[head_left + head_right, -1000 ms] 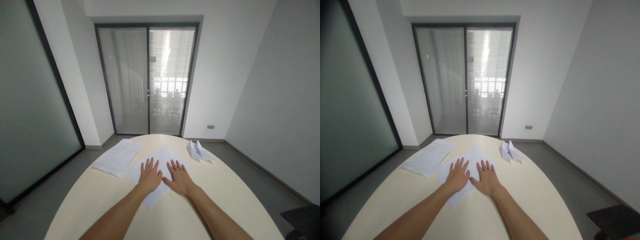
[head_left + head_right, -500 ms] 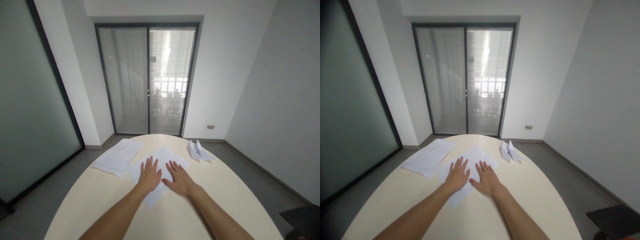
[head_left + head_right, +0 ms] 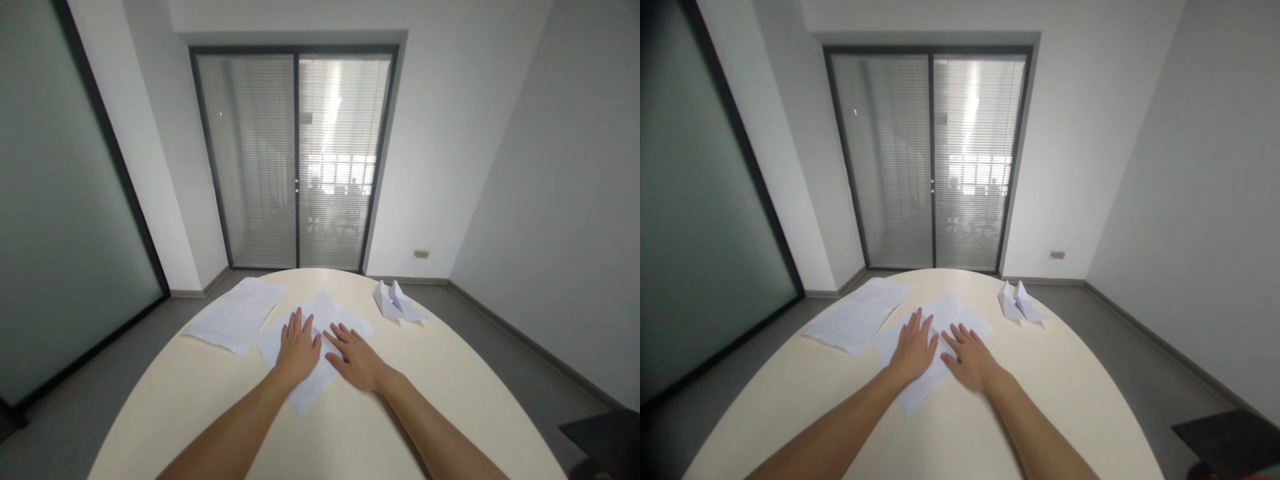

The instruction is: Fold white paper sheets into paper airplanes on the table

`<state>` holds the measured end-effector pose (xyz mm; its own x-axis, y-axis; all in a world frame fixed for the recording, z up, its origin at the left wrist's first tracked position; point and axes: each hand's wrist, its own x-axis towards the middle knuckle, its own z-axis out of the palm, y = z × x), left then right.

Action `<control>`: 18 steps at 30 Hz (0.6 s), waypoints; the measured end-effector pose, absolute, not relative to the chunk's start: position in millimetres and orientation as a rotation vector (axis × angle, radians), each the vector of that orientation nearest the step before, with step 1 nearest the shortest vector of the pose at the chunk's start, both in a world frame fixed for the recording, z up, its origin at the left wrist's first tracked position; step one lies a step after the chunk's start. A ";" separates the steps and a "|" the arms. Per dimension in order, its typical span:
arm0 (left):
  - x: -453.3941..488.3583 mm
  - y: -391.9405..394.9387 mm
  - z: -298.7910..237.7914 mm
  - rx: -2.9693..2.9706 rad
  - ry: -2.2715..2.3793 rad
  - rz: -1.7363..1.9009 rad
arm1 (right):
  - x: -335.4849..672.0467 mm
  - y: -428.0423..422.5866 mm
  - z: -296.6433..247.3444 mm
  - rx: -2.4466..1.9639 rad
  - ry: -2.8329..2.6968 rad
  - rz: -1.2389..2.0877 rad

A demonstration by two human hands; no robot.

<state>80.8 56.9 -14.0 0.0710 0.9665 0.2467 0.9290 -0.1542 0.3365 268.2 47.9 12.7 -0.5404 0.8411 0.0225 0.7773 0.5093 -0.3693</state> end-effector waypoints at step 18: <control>70.4 67.1 -8.5 2.386 1.928 0.920 | 278.6 59.7 14.4 -1.244 -2.223 0.452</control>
<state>70.4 67.1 -8.5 0.1109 0.8789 0.4640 0.9137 -0.2739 0.3003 278.6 59.7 14.4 -0.4224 0.8565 0.2968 0.6723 0.5156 -0.5312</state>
